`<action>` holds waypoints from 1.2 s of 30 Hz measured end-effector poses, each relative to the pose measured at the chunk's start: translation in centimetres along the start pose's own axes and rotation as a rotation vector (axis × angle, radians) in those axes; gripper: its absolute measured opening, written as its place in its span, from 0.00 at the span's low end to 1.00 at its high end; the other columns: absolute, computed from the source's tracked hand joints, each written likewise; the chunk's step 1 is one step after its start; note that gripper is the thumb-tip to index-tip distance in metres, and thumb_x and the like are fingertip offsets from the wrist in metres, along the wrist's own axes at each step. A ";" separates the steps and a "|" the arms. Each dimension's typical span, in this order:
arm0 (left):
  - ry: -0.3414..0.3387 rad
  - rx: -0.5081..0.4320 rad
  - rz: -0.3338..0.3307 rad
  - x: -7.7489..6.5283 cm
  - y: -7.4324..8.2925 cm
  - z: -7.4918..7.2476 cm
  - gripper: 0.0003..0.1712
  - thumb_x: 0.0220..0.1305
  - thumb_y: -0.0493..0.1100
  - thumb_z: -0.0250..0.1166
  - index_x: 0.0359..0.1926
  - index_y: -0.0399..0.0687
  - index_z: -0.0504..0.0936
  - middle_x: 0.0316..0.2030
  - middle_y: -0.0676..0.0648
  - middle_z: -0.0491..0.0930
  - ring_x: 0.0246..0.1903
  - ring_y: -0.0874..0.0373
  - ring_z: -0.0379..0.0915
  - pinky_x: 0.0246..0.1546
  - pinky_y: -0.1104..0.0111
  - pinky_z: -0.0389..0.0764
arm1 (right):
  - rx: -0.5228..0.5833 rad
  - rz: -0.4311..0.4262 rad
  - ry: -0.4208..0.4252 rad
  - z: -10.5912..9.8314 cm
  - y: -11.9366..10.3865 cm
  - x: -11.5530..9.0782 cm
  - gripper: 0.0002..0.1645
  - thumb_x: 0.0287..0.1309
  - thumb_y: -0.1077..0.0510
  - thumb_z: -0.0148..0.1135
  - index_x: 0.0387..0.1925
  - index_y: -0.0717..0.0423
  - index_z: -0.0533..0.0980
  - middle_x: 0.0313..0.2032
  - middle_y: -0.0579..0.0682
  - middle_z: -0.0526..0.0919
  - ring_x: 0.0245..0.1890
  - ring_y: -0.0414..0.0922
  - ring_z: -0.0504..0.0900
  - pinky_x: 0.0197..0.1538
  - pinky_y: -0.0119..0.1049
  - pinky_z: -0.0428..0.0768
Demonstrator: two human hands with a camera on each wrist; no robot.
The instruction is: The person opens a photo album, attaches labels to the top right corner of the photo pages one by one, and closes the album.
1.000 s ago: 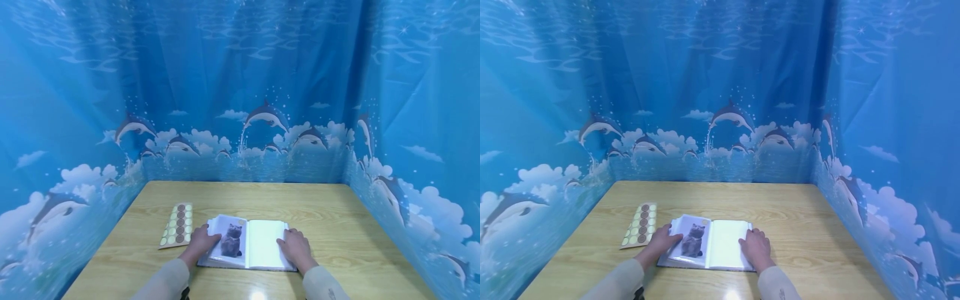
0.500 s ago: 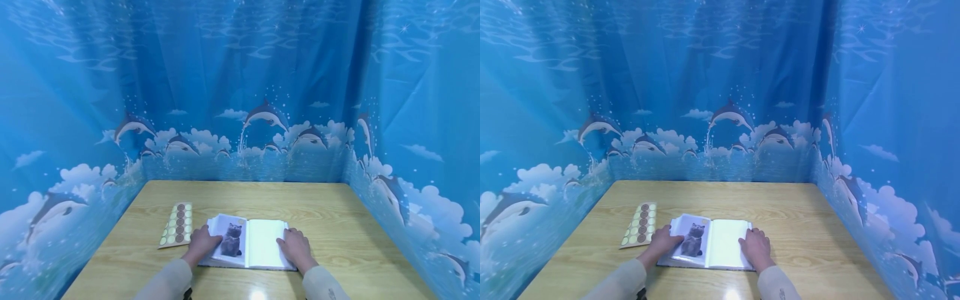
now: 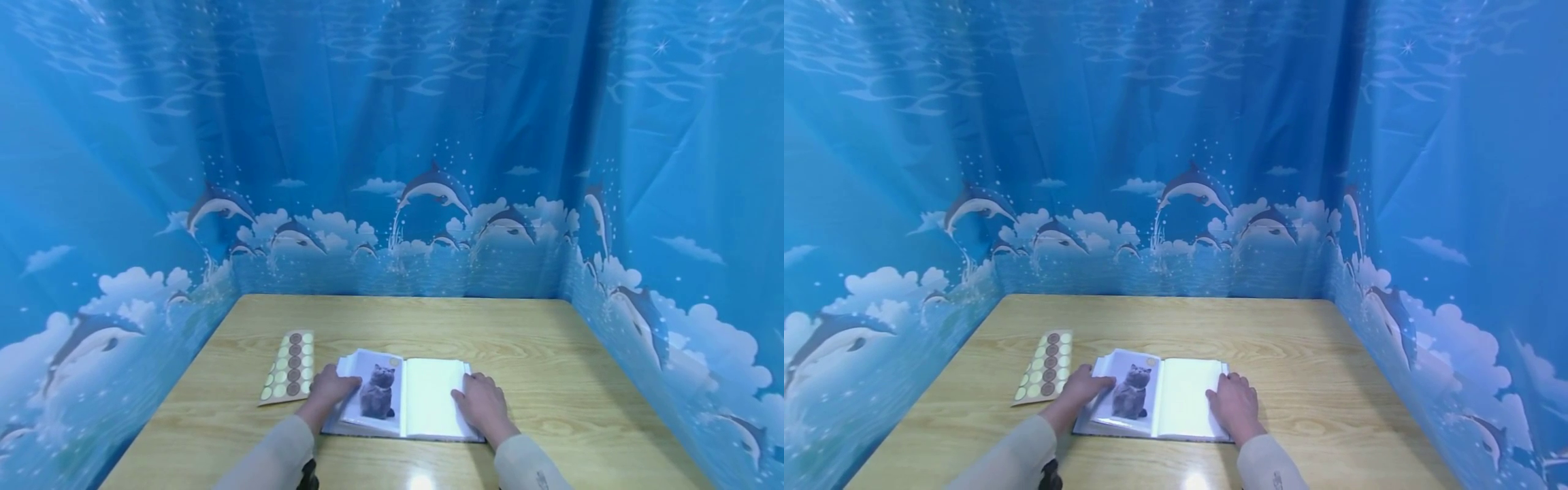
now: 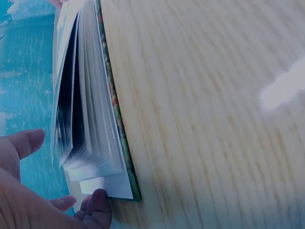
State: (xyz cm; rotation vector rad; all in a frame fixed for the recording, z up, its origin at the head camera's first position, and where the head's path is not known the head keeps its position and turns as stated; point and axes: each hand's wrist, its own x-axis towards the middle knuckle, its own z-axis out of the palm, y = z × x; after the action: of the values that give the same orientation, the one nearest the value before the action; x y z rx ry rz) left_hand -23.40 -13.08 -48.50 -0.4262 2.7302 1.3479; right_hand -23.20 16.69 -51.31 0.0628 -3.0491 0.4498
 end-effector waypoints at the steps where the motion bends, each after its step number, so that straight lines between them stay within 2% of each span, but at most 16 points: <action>1: -0.001 -0.009 -0.006 0.1 0.0 0.0 0.48 0.57 0.46 0.69 0.66 0.18 0.58 0.61 0.19 0.62 0.61 0.25 0.60 0.64 0.41 0.64 | -0.002 -0.003 0.002 0.0 0.0 0.0 0.30 0.65 0.51 0.62 0.57 0.73 0.73 0.54 0.70 0.76 0.54 0.65 0.74 0.56 0.61 0.73; 6: 0.002 -0.054 -0.036 0.6 0.0 -0.1 0.48 0.56 0.45 0.69 0.64 0.14 0.57 0.61 0.18 0.62 0.61 0.25 0.61 0.65 0.43 0.64 | -0.004 -0.014 0.018 0.0 0.0 -0.1 0.30 0.65 0.51 0.62 0.56 0.73 0.74 0.53 0.70 0.76 0.54 0.64 0.74 0.55 0.61 0.74; 12: 0.007 -0.129 -0.041 1.1 -0.2 0.1 0.47 0.55 0.44 0.69 0.62 0.11 0.58 0.60 0.17 0.62 0.60 0.25 0.62 0.65 0.44 0.64 | -0.007 -0.013 0.011 -0.1 0.0 -0.1 0.31 0.65 0.51 0.62 0.57 0.73 0.73 0.53 0.70 0.76 0.53 0.65 0.74 0.54 0.60 0.74; 17: 0.001 -0.191 -0.064 1.2 0.0 0.3 0.48 0.56 0.43 0.68 0.64 0.12 0.55 0.63 0.17 0.57 0.64 0.25 0.56 0.68 0.44 0.59 | -0.007 -0.006 0.004 -0.1 0.2 -0.1 0.31 0.65 0.51 0.62 0.58 0.73 0.73 0.53 0.70 0.76 0.54 0.64 0.74 0.55 0.60 0.74; 24: -0.023 -0.246 -0.038 0.9 0.5 0.7 0.44 0.54 0.41 0.68 0.60 0.11 0.59 0.58 0.18 0.65 0.58 0.28 0.65 0.64 0.45 0.66 | 0.015 -0.014 0.007 -0.2 0.0 -0.4 0.31 0.65 0.51 0.62 0.58 0.73 0.72 0.54 0.70 0.76 0.55 0.65 0.73 0.56 0.61 0.73; 26: -0.024 -0.233 -0.037 0.8 0.6 0.7 0.44 0.53 0.40 0.68 0.61 0.12 0.59 0.58 0.18 0.65 0.58 0.28 0.65 0.64 0.45 0.66 | 0.021 -0.017 0.006 -0.1 0.0 -0.4 0.32 0.65 0.50 0.62 0.58 0.73 0.72 0.54 0.70 0.75 0.55 0.65 0.73 0.57 0.62 0.72; 32: 0.004 -0.093 -0.036 0.4 0.4 0.3 0.42 0.52 0.43 0.69 0.58 0.14 0.64 0.52 0.21 0.71 0.54 0.29 0.69 0.60 0.45 0.70 | 0.016 -0.012 0.018 0.0 0.1 -0.3 0.32 0.65 0.50 0.62 0.59 0.72 0.72 0.55 0.70 0.75 0.55 0.65 0.73 0.57 0.61 0.72; 36: 0.004 -0.085 -0.033 0.3 0.2 0.1 0.41 0.52 0.43 0.70 0.57 0.14 0.65 0.51 0.21 0.72 0.53 0.29 0.70 0.60 0.45 0.71 | 0.012 -0.003 0.006 0.0 0.1 -0.1 0.32 0.66 0.49 0.61 0.59 0.72 0.72 0.56 0.70 0.75 0.56 0.65 0.73 0.58 0.61 0.71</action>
State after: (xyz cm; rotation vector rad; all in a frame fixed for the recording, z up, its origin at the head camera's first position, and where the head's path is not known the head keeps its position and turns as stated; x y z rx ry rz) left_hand -23.74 -12.96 -48.40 -0.4785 2.6642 1.4598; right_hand -23.05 16.75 -51.35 0.0662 -3.0402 0.4680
